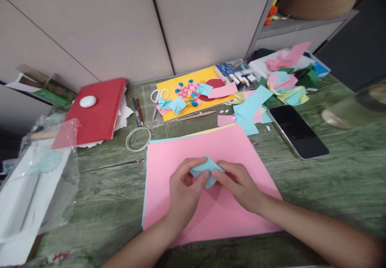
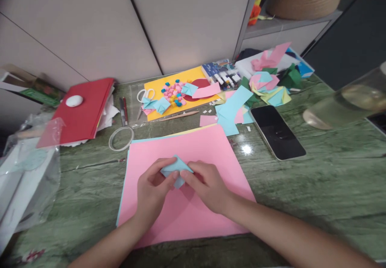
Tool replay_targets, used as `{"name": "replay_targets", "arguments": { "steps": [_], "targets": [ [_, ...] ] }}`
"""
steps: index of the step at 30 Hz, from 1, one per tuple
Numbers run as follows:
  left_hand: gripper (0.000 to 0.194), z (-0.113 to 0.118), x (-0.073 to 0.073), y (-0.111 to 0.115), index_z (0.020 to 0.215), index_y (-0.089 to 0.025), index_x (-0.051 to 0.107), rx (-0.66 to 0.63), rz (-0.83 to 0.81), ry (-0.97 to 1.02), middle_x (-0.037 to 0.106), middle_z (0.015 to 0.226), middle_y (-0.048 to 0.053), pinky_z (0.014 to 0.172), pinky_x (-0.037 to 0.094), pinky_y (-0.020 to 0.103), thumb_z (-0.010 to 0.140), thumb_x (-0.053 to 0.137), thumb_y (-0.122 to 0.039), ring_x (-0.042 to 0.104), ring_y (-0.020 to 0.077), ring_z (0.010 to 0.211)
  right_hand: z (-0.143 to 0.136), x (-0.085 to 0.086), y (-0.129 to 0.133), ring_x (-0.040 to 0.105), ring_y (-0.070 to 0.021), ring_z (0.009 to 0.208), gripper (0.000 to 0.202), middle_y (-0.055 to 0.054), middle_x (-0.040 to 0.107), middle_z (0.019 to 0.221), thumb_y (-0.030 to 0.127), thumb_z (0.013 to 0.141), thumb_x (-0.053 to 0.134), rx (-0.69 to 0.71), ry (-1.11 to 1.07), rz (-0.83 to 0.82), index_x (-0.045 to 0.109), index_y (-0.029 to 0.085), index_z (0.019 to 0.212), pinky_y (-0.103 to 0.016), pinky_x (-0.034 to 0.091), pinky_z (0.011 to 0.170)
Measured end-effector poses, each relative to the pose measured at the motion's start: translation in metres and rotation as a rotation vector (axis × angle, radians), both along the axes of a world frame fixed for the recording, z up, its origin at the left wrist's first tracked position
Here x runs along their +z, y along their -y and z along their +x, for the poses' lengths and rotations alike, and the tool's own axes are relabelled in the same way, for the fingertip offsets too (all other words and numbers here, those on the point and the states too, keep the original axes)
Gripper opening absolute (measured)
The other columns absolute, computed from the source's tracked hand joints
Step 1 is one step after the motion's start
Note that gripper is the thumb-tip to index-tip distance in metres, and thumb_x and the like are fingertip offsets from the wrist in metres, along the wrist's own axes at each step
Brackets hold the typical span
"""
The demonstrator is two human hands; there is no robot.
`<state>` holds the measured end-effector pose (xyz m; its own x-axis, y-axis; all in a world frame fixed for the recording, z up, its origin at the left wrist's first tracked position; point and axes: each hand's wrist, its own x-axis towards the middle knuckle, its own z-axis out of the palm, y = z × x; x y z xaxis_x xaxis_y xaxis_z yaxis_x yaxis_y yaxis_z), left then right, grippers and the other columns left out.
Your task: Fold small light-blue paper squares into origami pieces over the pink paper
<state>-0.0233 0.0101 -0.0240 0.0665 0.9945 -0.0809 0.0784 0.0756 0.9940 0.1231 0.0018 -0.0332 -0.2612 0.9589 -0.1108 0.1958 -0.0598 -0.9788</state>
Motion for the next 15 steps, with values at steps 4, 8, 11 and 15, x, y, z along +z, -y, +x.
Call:
{"name": "replay_targets", "arguments": {
  "steps": [4,8,11,15],
  "targets": [
    [0.02,-0.001,-0.001,-0.0003,0.09,-0.021,0.065,-0.013,0.002,0.0,0.062,0.085,0.003,0.064,0.047,0.025,0.07,0.065,-0.021,0.057,0.0146,0.076,0.0,0.0001,-0.0008,0.038,-0.0103,0.055,0.034,0.003,0.04,0.056,0.038,0.087,0.04,-0.048,0.02,0.004,0.045,0.018,0.061,-0.022,0.031,0.052],
    [0.014,-0.0024,-0.0007,0.0004,0.085,-0.021,0.067,-0.035,0.019,0.021,0.063,0.085,0.003,0.068,0.046,0.026,0.072,0.063,-0.018,0.057,0.0148,0.079,0.0001,0.0003,-0.0017,0.038,-0.0096,0.053,0.034,0.004,0.038,0.054,0.035,0.088,0.039,-0.058,0.056,0.039,0.041,0.018,0.058,-0.022,0.03,0.052],
    [0.007,-0.0027,0.0002,0.0006,0.078,-0.02,0.068,-0.054,0.02,0.026,0.064,0.081,0.003,0.068,0.046,0.026,0.073,0.062,-0.018,0.057,0.0146,0.077,0.0006,0.0005,-0.0017,0.037,-0.0097,0.053,0.034,0.004,0.038,0.054,0.034,0.088,0.038,-0.053,0.084,0.067,0.039,0.019,0.058,-0.022,0.03,0.053],
    [0.008,-0.0028,-0.0001,0.001,0.079,-0.019,0.068,-0.051,-0.005,0.007,0.064,0.081,0.004,0.066,0.045,0.025,0.073,0.063,-0.019,0.057,0.0147,0.076,0.0007,0.0003,-0.0007,0.039,-0.01,0.054,0.034,0.004,0.038,0.055,0.034,0.089,0.037,-0.049,0.099,0.079,0.039,0.019,0.059,-0.023,0.031,0.054]
  ]
}}
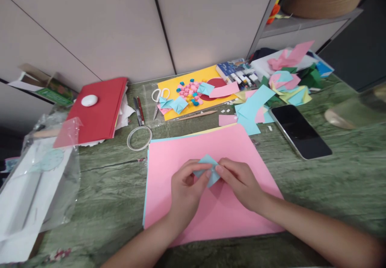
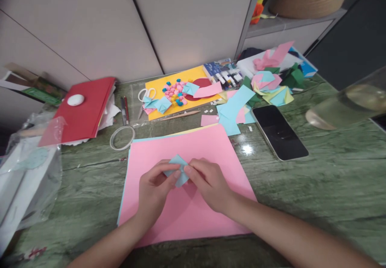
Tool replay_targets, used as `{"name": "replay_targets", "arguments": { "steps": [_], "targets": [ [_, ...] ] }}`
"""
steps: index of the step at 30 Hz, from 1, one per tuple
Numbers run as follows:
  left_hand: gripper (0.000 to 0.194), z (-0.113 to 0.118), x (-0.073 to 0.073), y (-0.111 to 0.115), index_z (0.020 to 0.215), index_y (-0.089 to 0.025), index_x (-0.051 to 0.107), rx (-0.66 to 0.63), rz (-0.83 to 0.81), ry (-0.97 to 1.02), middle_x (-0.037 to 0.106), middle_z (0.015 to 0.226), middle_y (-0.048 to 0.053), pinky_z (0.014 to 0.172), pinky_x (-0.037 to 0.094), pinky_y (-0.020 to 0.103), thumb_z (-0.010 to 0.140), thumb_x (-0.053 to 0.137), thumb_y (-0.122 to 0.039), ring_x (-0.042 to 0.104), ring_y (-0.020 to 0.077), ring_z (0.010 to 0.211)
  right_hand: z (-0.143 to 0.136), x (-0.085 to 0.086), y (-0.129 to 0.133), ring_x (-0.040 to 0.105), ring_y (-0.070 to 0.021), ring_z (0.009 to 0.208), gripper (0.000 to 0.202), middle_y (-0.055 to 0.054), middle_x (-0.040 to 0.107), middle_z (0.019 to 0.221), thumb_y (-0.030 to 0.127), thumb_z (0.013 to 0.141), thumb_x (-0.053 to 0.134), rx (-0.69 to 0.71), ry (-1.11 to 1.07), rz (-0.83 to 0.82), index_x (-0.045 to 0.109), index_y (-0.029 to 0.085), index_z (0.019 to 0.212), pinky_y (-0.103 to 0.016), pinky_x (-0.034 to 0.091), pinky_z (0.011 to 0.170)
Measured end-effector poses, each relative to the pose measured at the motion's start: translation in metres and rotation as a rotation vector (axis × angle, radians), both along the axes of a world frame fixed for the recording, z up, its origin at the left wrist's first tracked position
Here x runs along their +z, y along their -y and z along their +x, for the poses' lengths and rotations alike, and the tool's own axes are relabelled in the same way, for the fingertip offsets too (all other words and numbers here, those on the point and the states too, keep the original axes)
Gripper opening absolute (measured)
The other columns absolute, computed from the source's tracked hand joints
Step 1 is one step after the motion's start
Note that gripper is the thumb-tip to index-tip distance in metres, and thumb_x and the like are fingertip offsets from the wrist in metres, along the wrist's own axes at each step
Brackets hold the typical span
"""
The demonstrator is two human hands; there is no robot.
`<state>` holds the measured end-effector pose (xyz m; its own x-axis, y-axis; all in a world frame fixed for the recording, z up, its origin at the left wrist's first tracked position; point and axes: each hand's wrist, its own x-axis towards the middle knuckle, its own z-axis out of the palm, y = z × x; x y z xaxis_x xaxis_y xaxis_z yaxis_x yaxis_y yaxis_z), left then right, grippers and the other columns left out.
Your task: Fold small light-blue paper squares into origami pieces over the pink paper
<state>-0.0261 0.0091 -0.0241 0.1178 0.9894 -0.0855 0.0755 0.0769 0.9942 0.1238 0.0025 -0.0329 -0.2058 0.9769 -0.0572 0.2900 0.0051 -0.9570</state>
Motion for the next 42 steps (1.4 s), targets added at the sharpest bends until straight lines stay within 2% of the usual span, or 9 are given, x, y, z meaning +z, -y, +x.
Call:
{"name": "replay_targets", "arguments": {
  "steps": [11,24,27,33,39,42],
  "targets": [
    [0.017,-0.0002,-0.001,0.0014,0.088,-0.022,0.067,0.01,0.058,-0.012,0.064,0.086,0.002,0.067,0.045,0.023,0.072,0.063,-0.016,0.057,0.0133,0.079,0.0002,-0.0048,0.0029,0.042,-0.0104,0.057,0.032,0.003,0.043,0.057,0.032,0.09,0.035,-0.005,0.037,0.03,0.04,0.019,0.061,-0.023,0.032,0.052],
    [0.022,0.0009,-0.001,0.0037,0.089,-0.026,0.067,0.009,0.086,0.003,0.064,0.086,-0.001,0.07,0.044,0.021,0.072,0.063,-0.013,0.056,0.0108,0.079,0.0003,-0.0041,0.0033,0.046,-0.0111,0.059,0.032,0.002,0.048,0.06,0.031,0.091,0.032,0.023,0.065,0.101,0.044,0.02,0.064,-0.024,0.035,0.057],
    [0.021,0.0007,-0.0017,0.0033,0.089,-0.025,0.067,0.019,0.027,0.036,0.063,0.085,-0.001,0.069,0.044,0.02,0.072,0.064,-0.015,0.056,0.0108,0.079,-0.0001,-0.0054,0.0039,0.043,-0.011,0.058,0.031,0.003,0.044,0.059,0.031,0.091,0.033,0.01,0.097,0.103,0.041,0.02,0.063,-0.023,0.034,0.055],
    [0.018,0.0005,-0.0055,0.0014,0.087,-0.023,0.068,0.046,-0.19,0.19,0.063,0.08,-0.001,0.06,0.044,0.018,0.07,0.066,-0.019,0.055,0.0093,0.071,-0.0011,-0.0052,0.0026,0.04,-0.0102,0.055,0.031,0.004,0.04,0.057,0.03,0.091,0.034,0.024,0.093,0.086,0.039,0.019,0.062,-0.023,0.031,0.053],
    [0.022,0.003,-0.0083,0.0005,0.088,-0.021,0.067,0.071,-0.407,0.403,0.065,0.073,-0.001,0.061,0.045,0.02,0.066,0.07,-0.018,0.056,0.0084,0.065,-0.0017,-0.0047,0.0016,0.04,-0.01,0.055,0.033,0.004,0.04,0.056,0.032,0.09,0.035,0.01,-0.029,-0.035,0.04,0.019,0.06,-0.022,0.032,0.054],
    [0.022,0.0029,-0.0075,-0.0003,0.087,-0.02,0.067,0.081,-0.413,0.439,0.065,0.072,-0.001,0.061,0.045,0.02,0.065,0.07,-0.017,0.056,0.008,0.064,-0.0006,-0.0044,0.0023,0.042,-0.0104,0.056,0.036,0.003,0.043,0.058,0.035,0.091,0.032,0.004,-0.113,-0.069,0.043,0.018,0.061,-0.023,0.034,0.055]
  ]
}}
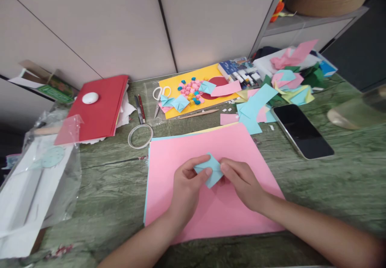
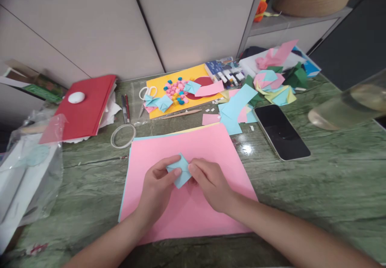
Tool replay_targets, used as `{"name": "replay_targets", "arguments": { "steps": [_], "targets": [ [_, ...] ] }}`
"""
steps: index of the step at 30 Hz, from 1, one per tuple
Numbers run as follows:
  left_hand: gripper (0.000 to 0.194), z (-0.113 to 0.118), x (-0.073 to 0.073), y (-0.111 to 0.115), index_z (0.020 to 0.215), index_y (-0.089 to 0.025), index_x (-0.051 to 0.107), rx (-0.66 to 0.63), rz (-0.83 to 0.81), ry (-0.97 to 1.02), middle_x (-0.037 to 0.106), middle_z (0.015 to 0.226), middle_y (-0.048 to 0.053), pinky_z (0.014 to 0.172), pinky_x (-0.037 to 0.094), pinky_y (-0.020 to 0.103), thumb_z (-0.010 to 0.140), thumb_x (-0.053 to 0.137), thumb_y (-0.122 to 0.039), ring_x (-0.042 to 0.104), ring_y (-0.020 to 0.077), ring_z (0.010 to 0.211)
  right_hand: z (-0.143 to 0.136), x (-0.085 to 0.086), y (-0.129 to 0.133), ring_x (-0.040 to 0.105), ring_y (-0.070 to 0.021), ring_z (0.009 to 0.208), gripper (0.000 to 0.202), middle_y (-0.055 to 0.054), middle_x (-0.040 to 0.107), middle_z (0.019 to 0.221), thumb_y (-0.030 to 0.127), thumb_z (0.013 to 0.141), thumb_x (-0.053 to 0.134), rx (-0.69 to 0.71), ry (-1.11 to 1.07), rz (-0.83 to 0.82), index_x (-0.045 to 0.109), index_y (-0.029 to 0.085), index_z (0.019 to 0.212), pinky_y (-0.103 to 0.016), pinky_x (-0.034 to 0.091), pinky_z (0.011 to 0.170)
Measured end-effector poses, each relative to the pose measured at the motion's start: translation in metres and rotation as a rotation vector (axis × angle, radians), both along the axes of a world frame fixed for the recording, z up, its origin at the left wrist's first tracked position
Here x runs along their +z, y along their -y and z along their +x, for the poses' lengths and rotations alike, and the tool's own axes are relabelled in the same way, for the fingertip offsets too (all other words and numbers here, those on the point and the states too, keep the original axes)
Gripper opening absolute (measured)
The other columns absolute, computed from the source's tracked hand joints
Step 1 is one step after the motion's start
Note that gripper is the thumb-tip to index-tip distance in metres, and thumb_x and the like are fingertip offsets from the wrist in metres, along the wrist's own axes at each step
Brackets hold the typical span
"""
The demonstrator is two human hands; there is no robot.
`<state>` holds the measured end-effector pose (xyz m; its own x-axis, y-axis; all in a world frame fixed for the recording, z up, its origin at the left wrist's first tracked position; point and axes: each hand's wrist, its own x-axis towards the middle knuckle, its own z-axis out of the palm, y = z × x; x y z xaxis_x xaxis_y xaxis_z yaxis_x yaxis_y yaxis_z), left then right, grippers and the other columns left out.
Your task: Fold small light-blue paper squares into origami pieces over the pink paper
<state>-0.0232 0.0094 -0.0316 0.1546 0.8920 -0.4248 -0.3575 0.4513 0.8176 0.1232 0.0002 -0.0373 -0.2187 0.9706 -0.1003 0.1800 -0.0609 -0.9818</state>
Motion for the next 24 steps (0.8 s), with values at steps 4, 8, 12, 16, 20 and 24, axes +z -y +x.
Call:
{"name": "replay_targets", "arguments": {
  "steps": [4,8,12,16,20,24],
  "targets": [
    [0.023,-0.0024,0.0011,-0.0018,0.088,-0.02,0.068,0.023,0.032,-0.056,0.065,0.072,-0.002,0.06,0.044,0.017,0.065,0.07,-0.016,0.055,0.0067,0.063,0.0018,0.0008,0.0005,0.047,-0.0106,0.057,0.037,0.001,0.048,0.059,0.034,0.091,0.031,-0.032,-0.007,0.012,0.047,0.018,0.062,-0.023,0.036,0.057],
    [0.023,-0.003,0.002,-0.0039,0.088,-0.02,0.068,0.026,0.024,-0.057,0.065,0.071,-0.002,0.059,0.043,0.017,0.065,0.07,-0.017,0.054,0.0061,0.062,0.0016,0.0012,-0.0001,0.047,-0.0101,0.056,0.036,0.002,0.049,0.058,0.032,0.091,0.032,-0.049,0.059,0.039,0.047,0.018,0.062,-0.022,0.035,0.056],
    [0.024,-0.0016,0.0023,-0.0045,0.088,-0.02,0.068,0.03,-0.004,0.005,0.065,0.074,-0.001,0.062,0.043,0.019,0.064,0.071,-0.017,0.055,0.0074,0.065,0.0003,0.0012,-0.0005,0.047,-0.0103,0.057,0.033,0.002,0.048,0.059,0.03,0.091,0.033,-0.056,0.081,0.073,0.045,0.019,0.063,-0.022,0.036,0.056],
    [0.025,-0.0015,0.0016,-0.004,0.089,-0.02,0.067,0.027,-0.013,0.024,0.065,0.074,-0.001,0.064,0.044,0.021,0.065,0.07,-0.017,0.055,0.0081,0.065,-0.0002,0.0017,-0.0005,0.047,-0.0111,0.058,0.029,0.002,0.049,0.06,0.028,0.09,0.034,-0.056,0.129,0.106,0.045,0.019,0.065,-0.023,0.037,0.057],
    [0.026,-0.0025,0.0014,-0.0037,0.089,-0.019,0.067,0.033,0.057,-0.112,0.066,0.075,0.0,0.061,0.044,0.022,0.063,0.071,-0.02,0.055,0.0106,0.066,0.0004,0.0012,-0.0003,0.048,-0.0124,0.059,0.026,0.001,0.05,0.061,0.028,0.09,0.035,-0.062,0.229,0.158,0.046,0.02,0.067,-0.024,0.037,0.057],
    [0.029,-0.003,0.0012,-0.0041,0.09,-0.019,0.066,0.017,0.071,-0.182,0.066,0.075,0.0,0.06,0.045,0.022,0.062,0.072,-0.021,0.056,0.0113,0.066,0.001,0.0003,0.0001,0.047,-0.0125,0.059,0.026,0.001,0.05,0.061,0.028,0.089,0.035,-0.047,0.253,0.172,0.047,0.02,0.067,-0.024,0.036,0.056]
  ]
}}
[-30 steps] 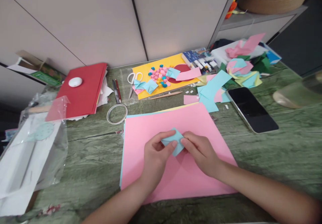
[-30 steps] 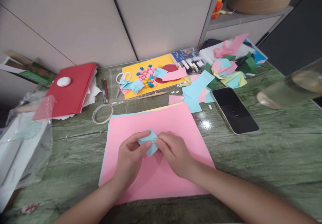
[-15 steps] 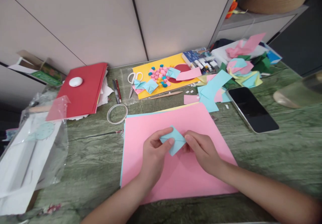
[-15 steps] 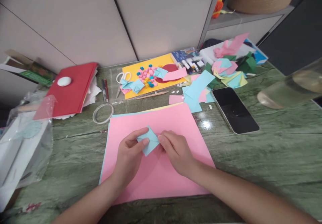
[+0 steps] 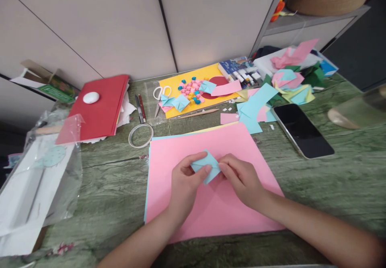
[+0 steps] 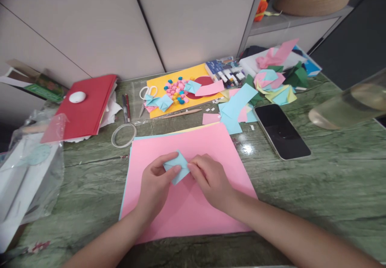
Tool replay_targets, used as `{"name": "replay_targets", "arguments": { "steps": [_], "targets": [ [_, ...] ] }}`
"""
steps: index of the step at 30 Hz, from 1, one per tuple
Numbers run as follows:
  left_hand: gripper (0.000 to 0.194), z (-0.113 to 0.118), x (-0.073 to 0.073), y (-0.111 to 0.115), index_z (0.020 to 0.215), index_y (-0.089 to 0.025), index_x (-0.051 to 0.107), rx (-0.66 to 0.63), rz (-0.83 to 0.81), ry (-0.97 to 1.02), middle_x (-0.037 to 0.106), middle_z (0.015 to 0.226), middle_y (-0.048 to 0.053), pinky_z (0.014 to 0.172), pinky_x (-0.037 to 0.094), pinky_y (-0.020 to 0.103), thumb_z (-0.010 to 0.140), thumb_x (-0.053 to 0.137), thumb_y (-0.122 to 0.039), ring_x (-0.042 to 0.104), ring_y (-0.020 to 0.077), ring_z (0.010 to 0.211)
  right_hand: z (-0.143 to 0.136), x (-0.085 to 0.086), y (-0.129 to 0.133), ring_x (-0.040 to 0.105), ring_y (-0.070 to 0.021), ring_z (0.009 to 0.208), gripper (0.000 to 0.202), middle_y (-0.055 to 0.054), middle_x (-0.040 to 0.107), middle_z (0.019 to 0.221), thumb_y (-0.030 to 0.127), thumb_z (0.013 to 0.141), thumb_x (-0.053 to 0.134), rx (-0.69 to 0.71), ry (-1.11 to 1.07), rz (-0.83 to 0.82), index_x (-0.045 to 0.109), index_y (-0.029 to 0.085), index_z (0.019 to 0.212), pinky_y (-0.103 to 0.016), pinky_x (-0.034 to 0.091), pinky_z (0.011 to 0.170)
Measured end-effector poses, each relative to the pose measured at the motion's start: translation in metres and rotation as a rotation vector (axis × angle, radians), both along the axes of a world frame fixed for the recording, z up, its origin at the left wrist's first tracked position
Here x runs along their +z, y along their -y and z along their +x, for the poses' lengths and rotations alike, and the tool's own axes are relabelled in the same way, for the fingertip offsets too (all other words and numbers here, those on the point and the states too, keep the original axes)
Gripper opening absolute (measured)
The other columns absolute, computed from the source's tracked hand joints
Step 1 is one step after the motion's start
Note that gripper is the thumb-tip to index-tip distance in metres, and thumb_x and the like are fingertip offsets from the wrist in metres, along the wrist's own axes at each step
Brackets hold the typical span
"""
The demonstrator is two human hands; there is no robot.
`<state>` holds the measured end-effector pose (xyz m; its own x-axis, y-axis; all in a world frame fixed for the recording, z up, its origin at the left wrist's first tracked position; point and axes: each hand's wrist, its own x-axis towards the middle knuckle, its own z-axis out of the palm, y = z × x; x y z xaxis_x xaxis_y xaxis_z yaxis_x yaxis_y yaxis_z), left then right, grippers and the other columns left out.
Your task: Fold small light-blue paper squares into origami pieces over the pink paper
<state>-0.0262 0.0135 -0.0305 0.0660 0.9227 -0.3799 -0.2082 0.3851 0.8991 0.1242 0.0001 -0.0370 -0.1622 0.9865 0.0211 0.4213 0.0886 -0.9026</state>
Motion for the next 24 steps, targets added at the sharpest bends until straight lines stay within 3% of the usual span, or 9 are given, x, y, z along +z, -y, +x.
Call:
{"name": "replay_targets", "arguments": {
  "steps": [7,13,20,24],
  "targets": [
    [0.027,-0.001,-0.003,0.001,0.091,-0.02,0.066,-0.019,0.062,-0.068,0.063,0.075,0.0,0.06,0.044,0.022,0.064,0.071,-0.022,0.055,0.0111,0.066,0.001,0.002,-0.001,0.044,-0.0118,0.058,0.036,0.001,0.046,0.061,0.035,0.092,0.028,0.008,-0.272,-0.096,0.049,0.018,0.068,-0.024,0.036,0.057],
    [0.022,0.002,0.006,0.003,0.085,-0.019,0.068,-0.061,0.171,-0.161,0.063,0.082,0.002,0.062,0.045,0.024,0.064,0.07,-0.021,0.057,0.0139,0.072,0.0,0.003,-0.001,0.044,-0.0119,0.059,0.029,0.002,0.046,0.059,0.037,0.084,0.046,0.025,-0.123,-0.105,0.045,0.019,0.061,-0.024,0.035,0.057],
    [0.022,0.001,0.004,0.005,0.088,-0.021,0.067,-0.073,0.15,-0.112,0.062,0.081,0.001,0.064,0.046,0.024,0.066,0.069,-0.022,0.056,0.0135,0.072,-0.001,0.001,0.002,0.039,-0.0109,0.057,0.031,0.003,0.042,0.057,0.035,0.087,0.041,0.032,-0.104,-0.098,0.044,0.019,0.061,-0.023,0.033,0.055],
    [0.04,0.002,0.004,0.004,0.103,-0.023,0.06,-0.026,0.122,-0.107,0.062,0.083,0.001,0.065,0.046,0.024,0.064,0.07,-0.02,0.057,0.0136,0.072,-0.002,0.001,0.002,0.041,-0.011,0.057,0.03,0.002,0.045,0.057,0.035,0.087,0.041,0.026,-0.103,-0.096,0.046,0.019,0.063,-0.023,0.034,0.054]
  ]
}}
